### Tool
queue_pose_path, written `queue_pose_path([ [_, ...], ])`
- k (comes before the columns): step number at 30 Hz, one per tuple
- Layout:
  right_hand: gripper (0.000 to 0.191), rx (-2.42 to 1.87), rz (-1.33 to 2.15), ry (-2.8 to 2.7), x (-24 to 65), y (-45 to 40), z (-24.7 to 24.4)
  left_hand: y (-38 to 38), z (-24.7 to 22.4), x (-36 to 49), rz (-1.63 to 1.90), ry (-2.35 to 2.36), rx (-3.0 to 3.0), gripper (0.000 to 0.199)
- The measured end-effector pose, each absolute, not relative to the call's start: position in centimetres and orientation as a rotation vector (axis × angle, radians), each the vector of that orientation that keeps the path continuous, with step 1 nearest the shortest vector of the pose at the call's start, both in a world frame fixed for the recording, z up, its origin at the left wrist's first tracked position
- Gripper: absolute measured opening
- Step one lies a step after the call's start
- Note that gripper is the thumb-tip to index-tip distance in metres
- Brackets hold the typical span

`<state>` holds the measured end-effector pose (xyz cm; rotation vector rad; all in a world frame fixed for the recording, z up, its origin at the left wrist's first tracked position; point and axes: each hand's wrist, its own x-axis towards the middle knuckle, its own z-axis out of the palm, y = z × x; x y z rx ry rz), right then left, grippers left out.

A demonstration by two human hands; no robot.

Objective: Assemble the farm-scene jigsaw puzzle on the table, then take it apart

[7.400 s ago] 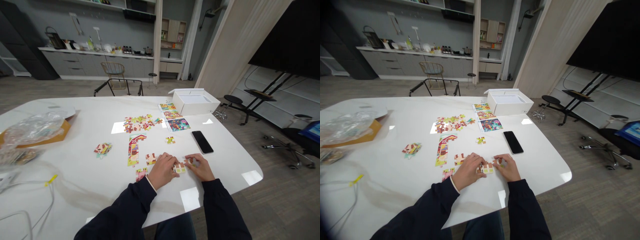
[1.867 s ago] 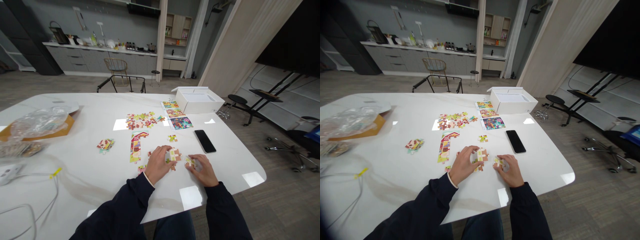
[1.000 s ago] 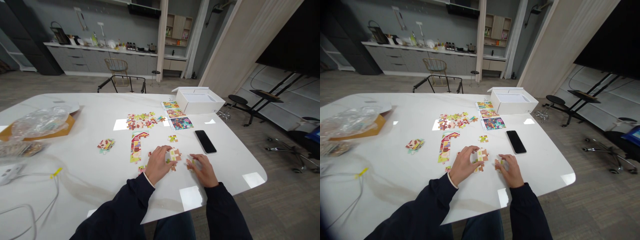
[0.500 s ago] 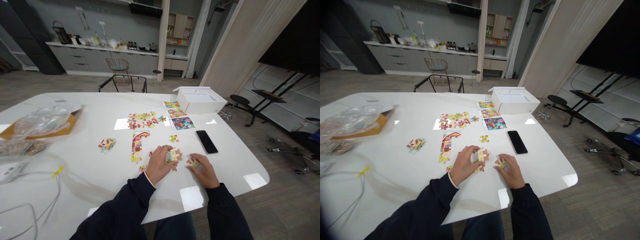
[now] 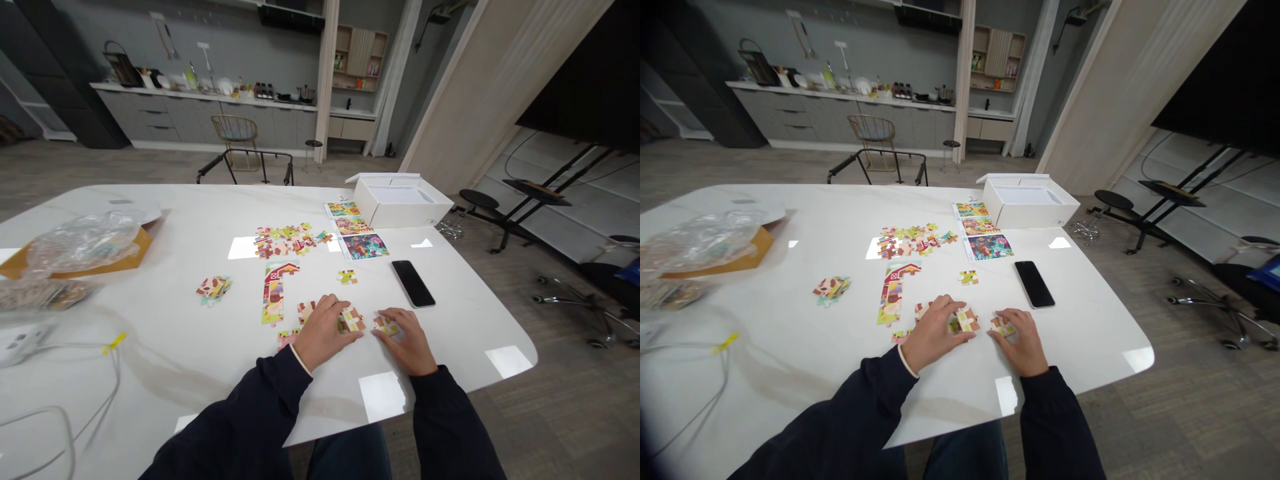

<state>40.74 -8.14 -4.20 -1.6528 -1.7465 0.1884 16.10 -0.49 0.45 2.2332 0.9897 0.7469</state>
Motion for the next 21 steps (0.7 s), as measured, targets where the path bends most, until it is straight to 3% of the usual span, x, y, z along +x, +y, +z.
queue_pose_path([
  [10,0.038,-1.585,0.28,-1.758,41.2,-8.6,-3.2,-0.8,0.0,18.5,0.551,1.089,2.403,0.077],
  [16,0.042,-1.605,0.349,-1.804,41.3,-8.8,-2.8,-0.1,0.5,16.6,0.512,0.825,2.355,0.051],
  [21,0.037,-1.612,0.337,-1.757,41.1,-8.6,-3.1,-0.5,0.5,17.1,0.532,0.826,2.365,0.042],
])
